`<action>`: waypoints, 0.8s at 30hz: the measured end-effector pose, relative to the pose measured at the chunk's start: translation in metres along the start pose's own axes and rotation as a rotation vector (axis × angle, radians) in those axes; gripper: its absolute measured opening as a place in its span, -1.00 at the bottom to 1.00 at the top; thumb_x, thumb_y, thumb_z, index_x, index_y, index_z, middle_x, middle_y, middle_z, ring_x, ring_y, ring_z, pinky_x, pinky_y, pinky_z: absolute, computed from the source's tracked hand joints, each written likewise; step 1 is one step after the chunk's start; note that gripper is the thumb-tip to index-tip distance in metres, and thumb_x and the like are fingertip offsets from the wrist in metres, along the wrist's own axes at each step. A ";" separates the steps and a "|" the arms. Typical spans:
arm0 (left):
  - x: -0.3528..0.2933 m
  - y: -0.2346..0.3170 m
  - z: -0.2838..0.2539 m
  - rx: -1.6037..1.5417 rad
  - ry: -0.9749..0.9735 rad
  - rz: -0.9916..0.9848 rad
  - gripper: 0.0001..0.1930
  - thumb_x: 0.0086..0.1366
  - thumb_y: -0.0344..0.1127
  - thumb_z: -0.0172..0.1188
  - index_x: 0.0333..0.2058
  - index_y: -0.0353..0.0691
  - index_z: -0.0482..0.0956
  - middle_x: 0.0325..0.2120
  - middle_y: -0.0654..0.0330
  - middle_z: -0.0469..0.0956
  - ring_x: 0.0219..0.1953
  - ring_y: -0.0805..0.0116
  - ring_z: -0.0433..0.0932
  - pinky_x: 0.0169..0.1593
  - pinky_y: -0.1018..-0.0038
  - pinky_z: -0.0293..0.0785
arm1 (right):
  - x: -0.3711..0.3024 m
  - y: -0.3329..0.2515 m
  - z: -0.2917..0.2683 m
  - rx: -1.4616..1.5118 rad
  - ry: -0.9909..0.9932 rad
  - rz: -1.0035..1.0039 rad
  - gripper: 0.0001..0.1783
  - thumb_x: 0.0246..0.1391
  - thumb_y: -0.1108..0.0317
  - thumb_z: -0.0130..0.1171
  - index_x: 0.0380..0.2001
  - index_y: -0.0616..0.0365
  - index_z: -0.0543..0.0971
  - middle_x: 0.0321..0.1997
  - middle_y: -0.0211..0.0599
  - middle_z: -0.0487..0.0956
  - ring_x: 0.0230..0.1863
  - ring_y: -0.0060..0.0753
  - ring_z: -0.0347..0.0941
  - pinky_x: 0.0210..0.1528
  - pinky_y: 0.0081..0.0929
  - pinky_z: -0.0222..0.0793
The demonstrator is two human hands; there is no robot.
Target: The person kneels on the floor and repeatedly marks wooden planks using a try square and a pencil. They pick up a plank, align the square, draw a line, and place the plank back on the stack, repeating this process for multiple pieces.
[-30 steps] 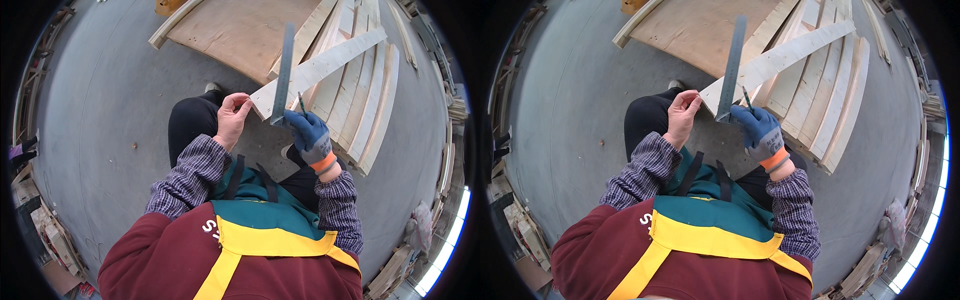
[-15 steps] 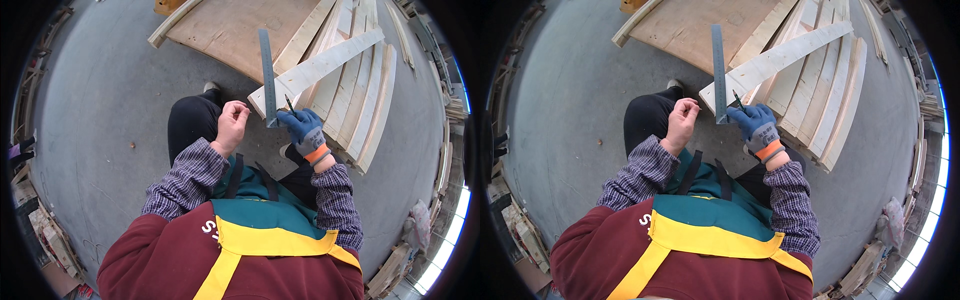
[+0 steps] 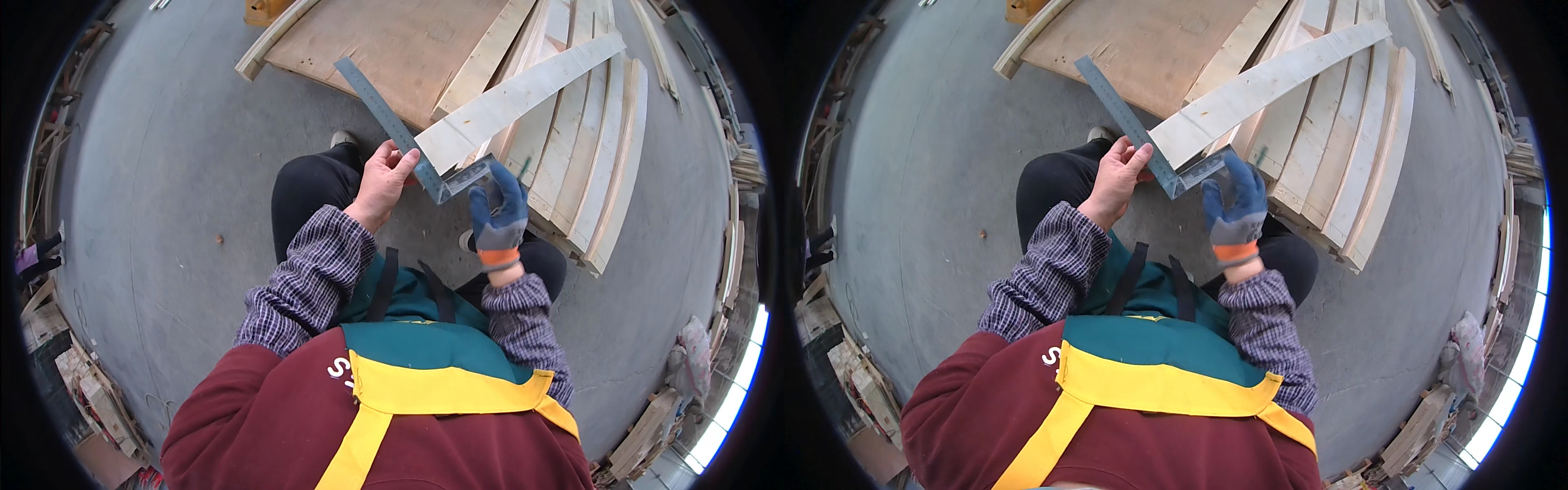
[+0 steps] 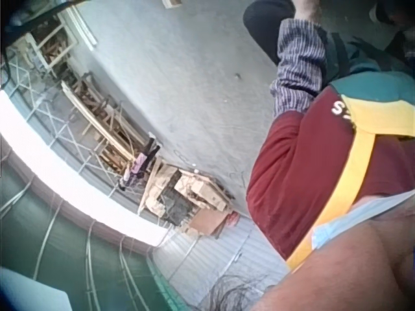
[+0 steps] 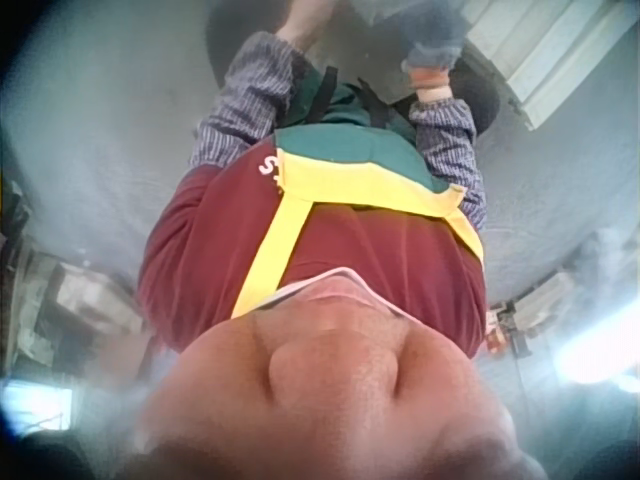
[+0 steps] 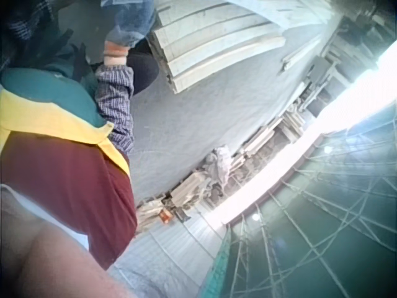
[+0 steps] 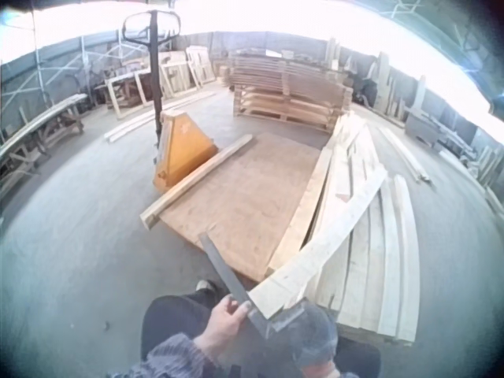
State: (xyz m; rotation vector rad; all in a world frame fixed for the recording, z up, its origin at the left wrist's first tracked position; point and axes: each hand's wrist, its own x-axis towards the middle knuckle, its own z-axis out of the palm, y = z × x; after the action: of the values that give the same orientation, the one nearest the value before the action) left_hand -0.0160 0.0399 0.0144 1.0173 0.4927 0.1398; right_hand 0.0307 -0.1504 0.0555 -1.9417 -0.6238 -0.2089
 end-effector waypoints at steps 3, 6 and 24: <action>0.002 -0.005 0.000 -0.021 0.000 0.018 -0.72 0.35 -0.20 0.20 -0.08 -0.22 0.45 -0.35 0.31 0.57 -0.33 0.59 0.50 -0.23 0.58 0.45 | -0.023 -0.010 0.021 0.660 0.108 0.706 -0.52 0.12 0.40 0.23 0.12 0.13 0.40 -0.10 -0.31 0.56 -0.30 -0.51 0.52 -0.37 -0.62 0.46; 0.002 -0.008 -0.001 -0.054 -0.007 0.029 -0.73 0.34 -0.20 0.21 -0.09 -0.20 0.46 -0.38 0.34 0.56 -0.35 0.61 0.48 -0.27 0.60 0.43 | -0.020 -0.017 0.036 0.758 0.237 0.892 -0.47 0.11 0.39 0.26 0.14 0.18 0.35 -0.12 -0.30 0.57 -0.42 -0.55 0.51 -0.53 -0.66 0.41; 0.008 -0.013 -0.009 0.048 -0.057 0.045 -0.65 0.34 -0.15 0.20 0.03 -0.13 0.47 -0.21 0.35 0.59 -0.21 0.60 0.52 -0.18 0.58 0.45 | -0.036 0.027 0.005 0.616 0.102 1.016 -0.74 0.26 0.21 0.09 -0.13 0.14 0.57 -0.42 -0.32 0.56 -0.55 -0.48 0.45 -0.56 -0.56 0.35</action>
State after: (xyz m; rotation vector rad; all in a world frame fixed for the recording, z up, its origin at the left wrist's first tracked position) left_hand -0.0152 0.0427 -0.0034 1.0768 0.4227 0.1395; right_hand 0.0128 -0.1666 0.0171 -1.4139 0.3804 0.4707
